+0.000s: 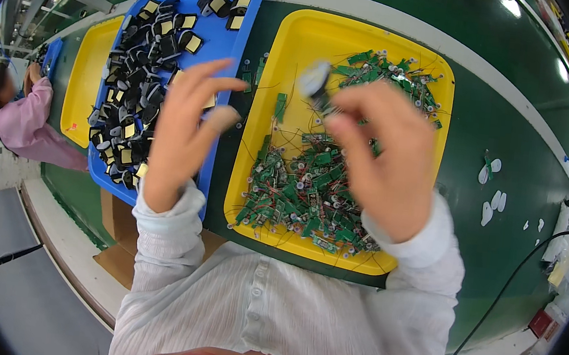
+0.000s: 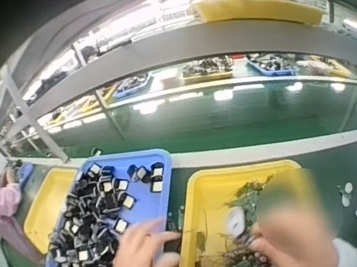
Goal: The person repeatedly picks small black plastic housings from a blue tray and green circuit boards from a yellow tray, then inserts the boards into the housings. The assembled units are placed back into the blue tray.
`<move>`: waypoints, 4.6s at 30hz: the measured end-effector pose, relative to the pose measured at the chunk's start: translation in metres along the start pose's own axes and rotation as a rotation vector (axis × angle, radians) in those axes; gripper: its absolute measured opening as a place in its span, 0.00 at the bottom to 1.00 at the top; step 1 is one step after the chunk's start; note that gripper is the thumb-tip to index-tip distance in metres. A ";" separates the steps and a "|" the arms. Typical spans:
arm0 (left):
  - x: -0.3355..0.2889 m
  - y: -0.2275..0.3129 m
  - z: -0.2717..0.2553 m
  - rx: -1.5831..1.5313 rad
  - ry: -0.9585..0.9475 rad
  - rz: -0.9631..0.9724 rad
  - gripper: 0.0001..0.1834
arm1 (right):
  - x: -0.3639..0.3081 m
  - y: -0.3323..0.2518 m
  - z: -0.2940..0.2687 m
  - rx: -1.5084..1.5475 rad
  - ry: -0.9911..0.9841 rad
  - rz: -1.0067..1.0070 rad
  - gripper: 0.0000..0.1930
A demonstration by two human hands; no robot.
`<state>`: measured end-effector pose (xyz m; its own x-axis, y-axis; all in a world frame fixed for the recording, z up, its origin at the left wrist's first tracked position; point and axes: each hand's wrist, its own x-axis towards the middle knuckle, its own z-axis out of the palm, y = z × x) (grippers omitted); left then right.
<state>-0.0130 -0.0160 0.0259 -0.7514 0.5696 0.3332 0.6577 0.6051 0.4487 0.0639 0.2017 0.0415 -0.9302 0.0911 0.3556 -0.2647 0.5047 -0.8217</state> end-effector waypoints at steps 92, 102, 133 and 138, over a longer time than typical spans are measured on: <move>-0.010 0.021 0.039 -0.839 0.102 -0.051 0.13 | -0.007 0.012 0.018 -0.300 -0.067 -0.745 0.14; -0.012 0.022 0.043 -1.033 0.099 -0.112 0.12 | -0.007 0.006 0.018 -0.242 -0.094 -0.683 0.16; -0.016 0.021 0.045 -0.978 0.058 0.010 0.10 | -0.016 0.010 0.033 0.220 -0.185 0.055 0.07; -0.015 0.024 0.044 -0.958 0.040 -0.072 0.11 | -0.015 0.018 0.031 0.190 -0.183 0.035 0.08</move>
<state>0.0162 0.0143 -0.0052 -0.8010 0.5190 0.2984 0.3000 -0.0834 0.9503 0.0657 0.1832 0.0074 -0.9655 -0.0599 0.2535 -0.2588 0.3321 -0.9071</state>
